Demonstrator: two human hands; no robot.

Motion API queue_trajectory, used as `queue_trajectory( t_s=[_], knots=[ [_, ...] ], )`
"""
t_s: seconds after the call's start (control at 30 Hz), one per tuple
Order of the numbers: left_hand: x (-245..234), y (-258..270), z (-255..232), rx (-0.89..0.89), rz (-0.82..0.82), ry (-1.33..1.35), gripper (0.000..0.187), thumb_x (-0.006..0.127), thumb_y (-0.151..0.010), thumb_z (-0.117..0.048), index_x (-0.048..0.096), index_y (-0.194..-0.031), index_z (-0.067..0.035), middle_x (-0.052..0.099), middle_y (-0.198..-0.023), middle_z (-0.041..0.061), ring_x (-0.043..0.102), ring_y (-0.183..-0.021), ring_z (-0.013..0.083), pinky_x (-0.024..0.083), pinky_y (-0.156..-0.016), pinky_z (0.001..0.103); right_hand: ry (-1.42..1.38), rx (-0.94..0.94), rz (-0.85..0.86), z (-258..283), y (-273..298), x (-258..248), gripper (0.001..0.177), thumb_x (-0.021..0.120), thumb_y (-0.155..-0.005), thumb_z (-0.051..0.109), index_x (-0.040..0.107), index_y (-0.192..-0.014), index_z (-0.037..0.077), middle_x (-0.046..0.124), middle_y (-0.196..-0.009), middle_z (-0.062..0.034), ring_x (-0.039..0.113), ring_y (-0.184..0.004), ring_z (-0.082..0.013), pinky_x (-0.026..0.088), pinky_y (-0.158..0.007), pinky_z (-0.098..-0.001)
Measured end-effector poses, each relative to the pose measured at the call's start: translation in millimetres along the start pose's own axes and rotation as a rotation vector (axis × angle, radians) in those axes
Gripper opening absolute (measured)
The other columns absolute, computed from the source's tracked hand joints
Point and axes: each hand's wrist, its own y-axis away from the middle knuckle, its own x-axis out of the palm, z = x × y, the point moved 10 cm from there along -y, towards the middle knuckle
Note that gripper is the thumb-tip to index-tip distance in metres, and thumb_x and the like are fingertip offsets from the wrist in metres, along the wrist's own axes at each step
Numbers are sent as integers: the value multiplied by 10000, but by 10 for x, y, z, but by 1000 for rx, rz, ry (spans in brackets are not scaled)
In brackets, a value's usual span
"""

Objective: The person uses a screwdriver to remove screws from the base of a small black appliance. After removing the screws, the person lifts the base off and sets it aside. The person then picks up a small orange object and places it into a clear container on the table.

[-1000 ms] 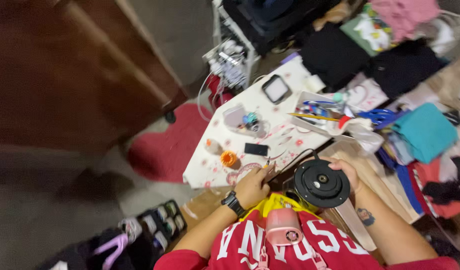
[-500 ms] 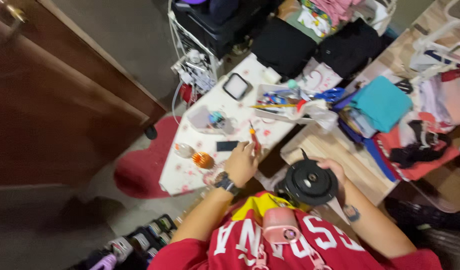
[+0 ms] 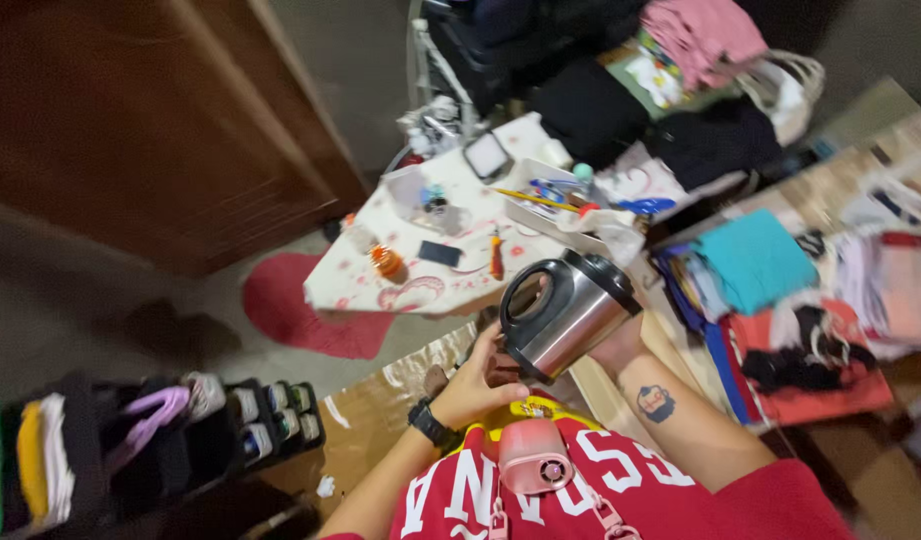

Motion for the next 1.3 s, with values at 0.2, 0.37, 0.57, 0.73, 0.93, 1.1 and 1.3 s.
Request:
queue_trajectory(
  t_s=[0.2, 0.37, 0.57, 0.73, 0.93, 1.1, 1.3],
  knots=[
    [213, 758, -1188, 719, -458, -1284, 1003, 967, -632, -458, 520, -1474, -144, 382, -1595, 184, 287, -1550, 371, 292, -1263, 523, -71, 171, 147, -567, -6, 642, 618, 335, -1023, 479, 579, -1378, 35, 624, -1367, -228, 598, -1241, -412, 415, -1084, -604],
    [81, 1036, -1412, 691, -490, -1449, 889, 932, -611, -582, 609, -1238, -41, 523, -1488, 151, 324, -1499, 435, 210, -1249, 622, 6, 469, -186, -1178, 55, 662, 566, 320, -999, 456, 630, -1319, 106, 679, -1277, -171, 645, -1162, -353, 454, -1054, -567],
    [-368, 1214, -1302, 468, -494, -1252, 824, 921, -592, -622, 608, -1108, -60, 633, -1251, 146, 587, -1284, 359, 327, -1224, 583, 153, 637, -265, -1679, 96, 846, 534, 328, -1017, 430, 636, -1276, 79, 700, -1222, -165, 667, -1120, -327, 496, -1013, -538],
    [-832, 1593, -1212, 476, -622, -965, 775, 890, -759, -469, 545, -1316, -55, 601, -1208, 159, 583, -1129, 322, 494, -994, 429, 211, 791, -231, -2224, -41, 859, 477, 387, -1013, 398, 642, -1208, 44, 701, -1149, -198, 702, -1008, -359, 545, -905, -580],
    [-1388, 1988, -1290, 399, -758, -899, 736, 909, -728, -374, 588, -1332, -102, 619, -1076, 108, 593, -987, 262, 518, -873, 367, 277, 869, -217, -3003, -402, 860, 545, 396, -1006, 510, 644, -1228, 79, 722, -1090, -184, 724, -920, -350, 572, -822, -562],
    [-1806, 2406, -1623, 467, -851, -966, 796, 955, -656, -419, 569, -1272, -94, 613, -973, 98, 578, -896, 271, 468, -828, 403, 279, 883, -199, -3660, -658, 1145, 618, 417, -1001, 620, 637, -1246, 97, 723, -1093, -165, 728, -921, -330, 584, -846, -523],
    [-2220, 2907, -1890, 514, -893, -1102, 785, 937, -650, -335, 560, -1297, -98, 627, -1038, 121, 585, -955, 314, 462, -886, 426, 352, 788, -214, -4310, -1017, 1467, 665, 387, -1022, 661, 627, -1284, 98, 713, -1135, -153, 725, -941, -300, 590, -858, -481]
  ],
)
